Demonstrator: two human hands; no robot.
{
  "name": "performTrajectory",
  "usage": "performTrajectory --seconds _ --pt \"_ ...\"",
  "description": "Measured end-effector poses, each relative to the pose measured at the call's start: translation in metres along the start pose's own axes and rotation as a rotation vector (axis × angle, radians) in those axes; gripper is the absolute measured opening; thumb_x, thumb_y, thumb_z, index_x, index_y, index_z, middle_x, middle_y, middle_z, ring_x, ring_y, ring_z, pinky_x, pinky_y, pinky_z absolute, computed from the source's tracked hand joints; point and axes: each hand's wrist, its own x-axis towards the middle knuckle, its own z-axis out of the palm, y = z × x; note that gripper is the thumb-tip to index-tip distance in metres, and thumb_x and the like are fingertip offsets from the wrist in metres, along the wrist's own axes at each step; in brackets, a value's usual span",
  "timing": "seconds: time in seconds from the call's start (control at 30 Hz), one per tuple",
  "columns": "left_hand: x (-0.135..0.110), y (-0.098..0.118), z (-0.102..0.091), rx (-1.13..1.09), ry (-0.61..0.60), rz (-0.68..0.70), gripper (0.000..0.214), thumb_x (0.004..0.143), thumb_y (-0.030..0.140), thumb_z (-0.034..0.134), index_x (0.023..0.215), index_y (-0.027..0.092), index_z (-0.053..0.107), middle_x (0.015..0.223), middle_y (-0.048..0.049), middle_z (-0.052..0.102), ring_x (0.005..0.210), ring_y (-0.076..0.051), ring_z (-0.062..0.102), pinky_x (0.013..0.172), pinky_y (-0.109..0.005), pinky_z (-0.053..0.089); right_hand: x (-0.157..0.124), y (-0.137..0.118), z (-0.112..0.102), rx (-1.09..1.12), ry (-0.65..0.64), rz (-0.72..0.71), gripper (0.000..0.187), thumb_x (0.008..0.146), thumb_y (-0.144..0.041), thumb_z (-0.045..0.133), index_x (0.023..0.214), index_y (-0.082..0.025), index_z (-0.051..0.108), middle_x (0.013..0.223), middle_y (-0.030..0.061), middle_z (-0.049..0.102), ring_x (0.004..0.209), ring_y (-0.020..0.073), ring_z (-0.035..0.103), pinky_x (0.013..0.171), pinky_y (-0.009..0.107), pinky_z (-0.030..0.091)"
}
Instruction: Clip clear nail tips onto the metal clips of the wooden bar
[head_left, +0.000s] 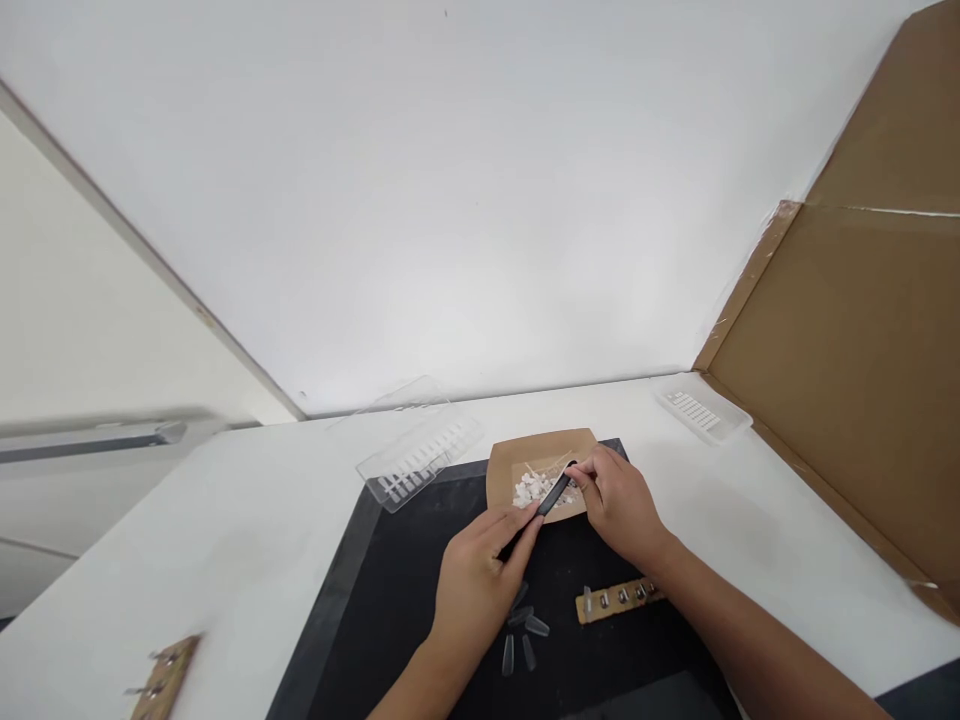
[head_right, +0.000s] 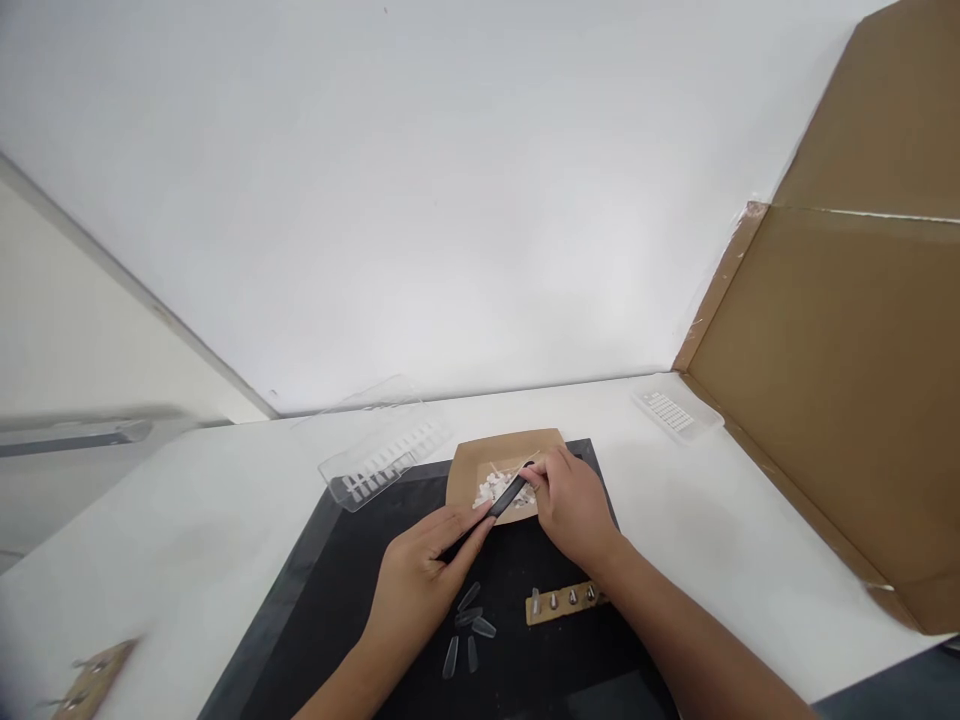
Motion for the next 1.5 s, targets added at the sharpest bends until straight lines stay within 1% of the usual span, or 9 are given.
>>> performTrajectory --seconds 0.17,0.33,0.53,0.63,0.97,1.07,1.23,1.37,1.5 --pt "0.000 -0.005 -0.006 0.069 -0.010 0.046 0.019 0.102 0.029 0.067 0.112 0.019 0.079 0.098 -0.0069 0.081 0.089 -0.020 0.078 0.083 -0.027 0.064 0.001 0.002 -0.008 0.027 -0.079 -0.076 0.021 0.110 -0.029 0.055 0.090 -0.024 0.056 0.090 0.0039 0.068 0.084 0.0229 0.065 0.076 0.035 0.046" --pt "0.002 -0.014 -0.021 0.306 -0.137 0.193 0.036 0.109 0.020 0.048 0.133 0.030 0.073 0.103 -0.0051 0.071 0.075 -0.012 0.069 0.066 -0.020 0.055 0.000 0.008 -0.018 0.025 -0.170 -0.202 0.026 0.111 -0.033 0.056 0.087 -0.023 0.055 0.084 0.0027 0.066 0.078 0.0207 0.060 0.071 0.033 0.042" --pt "0.001 -0.017 -0.026 0.544 -0.257 0.217 0.029 0.101 0.032 0.063 0.128 0.025 0.073 0.118 -0.0116 0.064 0.090 -0.021 0.069 0.059 -0.023 0.053 0.002 0.017 -0.021 -0.047 -0.095 -0.146 0.029 0.111 -0.035 0.056 0.085 -0.023 0.056 0.081 0.0019 0.064 0.075 0.0200 0.057 0.071 0.033 0.039" --pt "-0.001 -0.022 -0.023 0.587 -0.329 0.211 0.022 0.104 0.027 0.058 0.117 0.028 0.075 0.116 -0.0087 0.065 0.089 -0.020 0.069 0.056 -0.021 0.047 0.002 0.018 -0.022 -0.072 -0.098 -0.132 0.029 0.111 -0.034 0.057 0.083 -0.023 0.055 0.081 0.0018 0.063 0.074 0.0198 0.056 0.069 0.033 0.039" --pt "0.002 -0.018 -0.029 0.444 -0.316 0.243 0.027 0.106 0.033 0.055 0.096 0.024 0.078 0.111 -0.0073 0.064 0.077 -0.015 0.067 0.059 -0.022 0.048 0.003 0.014 -0.028 -0.093 -0.092 -0.109 0.029 0.111 -0.034 0.056 0.084 -0.023 0.054 0.083 0.0022 0.064 0.074 0.0197 0.058 0.068 0.033 0.039" --pt "0.004 -0.013 -0.033 0.390 -0.294 0.226 0.025 0.105 0.034 0.056 0.111 0.026 0.079 0.111 -0.0076 0.064 0.076 -0.014 0.067 0.059 -0.022 0.049 0.003 0.014 -0.028 -0.068 -0.076 -0.099 0.028 0.111 -0.034 0.055 0.085 -0.023 0.055 0.085 0.0023 0.065 0.076 0.0198 0.059 0.068 0.034 0.040" --pt "0.006 -0.014 -0.036 0.375 -0.296 0.240 0.046 0.110 0.019 0.038 0.144 0.034 0.065 0.103 -0.0037 0.066 0.067 -0.010 0.064 0.058 -0.019 0.049 0.001 0.008 -0.029 0.067 0.001 -0.111 0.023 0.110 -0.031 0.057 0.088 -0.024 0.055 0.083 0.0008 0.064 0.076 0.0184 0.060 0.070 0.033 0.044" --pt "0.000 -0.018 -0.030 0.360 -0.304 0.092 0.047 0.110 0.021 0.038 0.153 0.033 0.054 0.102 -0.0023 0.074 0.073 -0.014 0.073 0.064 -0.021 0.055 -0.002 -0.005 -0.028 0.228 0.082 -0.122 0.021 0.109 -0.029 0.058 0.089 -0.025 0.054 0.082 0.0003 0.065 0.077 0.0175 0.063 0.068 0.031 0.047" --pt "-0.005 -0.017 -0.020 0.337 -0.286 -0.111 0.036 0.108 0.028 0.047 0.142 0.022 0.057 0.115 -0.0093 0.080 0.079 -0.024 0.080 0.064 -0.029 0.059 -0.007 -0.017 -0.023 0.259 0.108 -0.164 0.019 0.108 -0.027 0.059 0.090 -0.026 0.055 0.085 0.0024 0.067 0.080 0.0197 0.066 0.070 0.034 0.051"
